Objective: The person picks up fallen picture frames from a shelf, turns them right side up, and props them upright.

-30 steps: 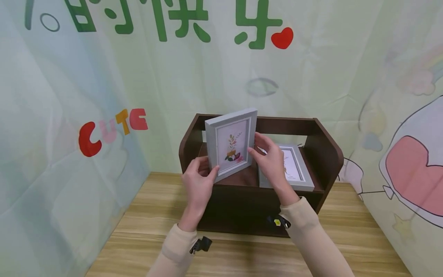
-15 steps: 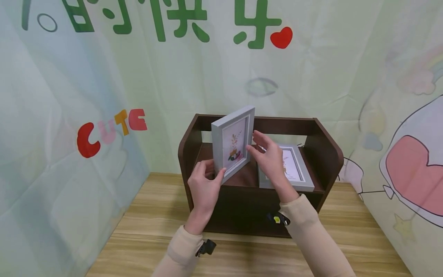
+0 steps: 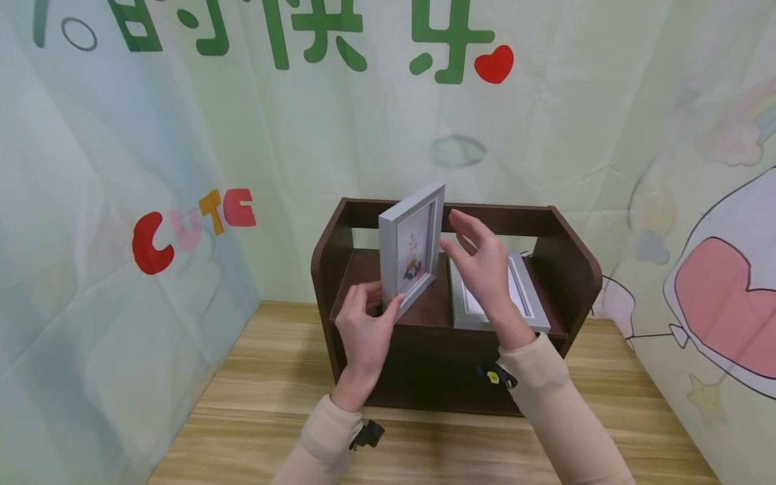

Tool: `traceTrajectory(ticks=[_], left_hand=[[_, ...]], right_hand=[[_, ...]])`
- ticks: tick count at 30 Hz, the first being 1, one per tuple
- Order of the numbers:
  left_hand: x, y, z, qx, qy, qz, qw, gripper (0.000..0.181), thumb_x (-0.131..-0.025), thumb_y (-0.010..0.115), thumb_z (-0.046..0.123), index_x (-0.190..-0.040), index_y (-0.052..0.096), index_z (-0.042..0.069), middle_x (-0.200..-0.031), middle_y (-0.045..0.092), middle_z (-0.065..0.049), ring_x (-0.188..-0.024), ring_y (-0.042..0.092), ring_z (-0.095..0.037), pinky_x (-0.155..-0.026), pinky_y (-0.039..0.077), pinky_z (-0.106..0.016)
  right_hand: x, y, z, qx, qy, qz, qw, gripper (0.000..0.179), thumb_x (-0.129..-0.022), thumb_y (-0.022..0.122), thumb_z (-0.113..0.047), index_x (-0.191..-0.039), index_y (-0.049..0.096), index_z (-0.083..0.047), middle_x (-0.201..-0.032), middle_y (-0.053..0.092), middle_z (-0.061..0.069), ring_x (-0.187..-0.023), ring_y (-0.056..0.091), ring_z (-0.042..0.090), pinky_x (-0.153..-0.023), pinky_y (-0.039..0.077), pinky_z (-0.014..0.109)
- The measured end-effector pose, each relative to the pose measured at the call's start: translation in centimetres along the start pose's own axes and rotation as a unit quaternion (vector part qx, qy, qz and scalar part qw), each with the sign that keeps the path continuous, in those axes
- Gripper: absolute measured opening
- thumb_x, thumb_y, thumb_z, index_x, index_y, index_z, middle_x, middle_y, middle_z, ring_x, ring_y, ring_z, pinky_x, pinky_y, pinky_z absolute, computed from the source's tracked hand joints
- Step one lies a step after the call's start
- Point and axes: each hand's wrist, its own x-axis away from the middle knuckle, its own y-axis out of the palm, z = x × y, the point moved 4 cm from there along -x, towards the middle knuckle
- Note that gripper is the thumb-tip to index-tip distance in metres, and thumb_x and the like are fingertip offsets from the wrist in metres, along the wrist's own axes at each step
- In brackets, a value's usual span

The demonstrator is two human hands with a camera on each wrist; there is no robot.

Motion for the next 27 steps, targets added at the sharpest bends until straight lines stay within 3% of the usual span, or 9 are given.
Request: traceTrajectory(ticks=[5, 11, 21, 27], left_hand=[[0.1, 0.2, 0.1, -0.004, 0.008, 0.006, 0.9999, 0.029, -0.072, 0.083, 0.018, -0.092, 0.066, 0.003, -0.084, 0.064, -0.007, -0.076, 0.065, -0.018, -0.065, 0.058, -0.031], [0.4, 0.6, 0.3, -0.003, 0.016, 0.017, 0.9997, 0.027, -0.071, 0.083, 0.015, -0.089, 0.066, 0.004, -0.082, 0.063, -0.007, -0.074, 0.064, -0.017, -0.065, 0.058, -0.03], [0.6, 0.7, 0.7, 0.005, 0.022, 0.019, 0.9996, 0.028, -0.072, 0.083, 0.018, -0.091, 0.067, 0.005, -0.084, 0.063, -0.006, -0.076, 0.064, -0.015, -0.065, 0.058, -0.029], [0.8, 0.8, 0.9, 0.017, 0.023, 0.012, 0.9995, 0.028, -0.073, 0.082, 0.018, -0.092, 0.068, 0.005, -0.084, 0.062, -0.006, -0.077, 0.064, -0.014, -0.067, 0.058, -0.028]], right_hand=[[-0.1, -0.4, -3.1, -0.011, -0.034, 0.007, 0.9993, 0.044, -0.084, 0.07, -0.004, -0.126, 0.057, 0.004, -0.127, 0.06, 0.019, -0.119, 0.058, 0.029, -0.1, 0.047, 0.038], [-0.4, -0.5, -6.0, -0.015, -0.063, -0.016, 0.9977, 0.043, -0.083, 0.068, 0.001, -0.123, 0.056, 0.01, -0.127, 0.058, 0.024, -0.12, 0.056, 0.032, -0.1, 0.045, 0.039], [-1.0, 0.3, -7.5, -0.006, -0.127, -0.09, 0.9878, 0.044, -0.081, 0.071, 0.0, -0.123, 0.058, 0.007, -0.126, 0.06, 0.02, -0.123, 0.054, 0.026, -0.105, 0.042, 0.032], [-0.9, 0.7, -7.8, 0.028, -0.148, -0.113, 0.982, 0.046, -0.078, 0.075, -0.002, -0.121, 0.06, 0.006, -0.127, 0.059, 0.021, -0.125, 0.052, 0.029, -0.105, 0.041, 0.04]])
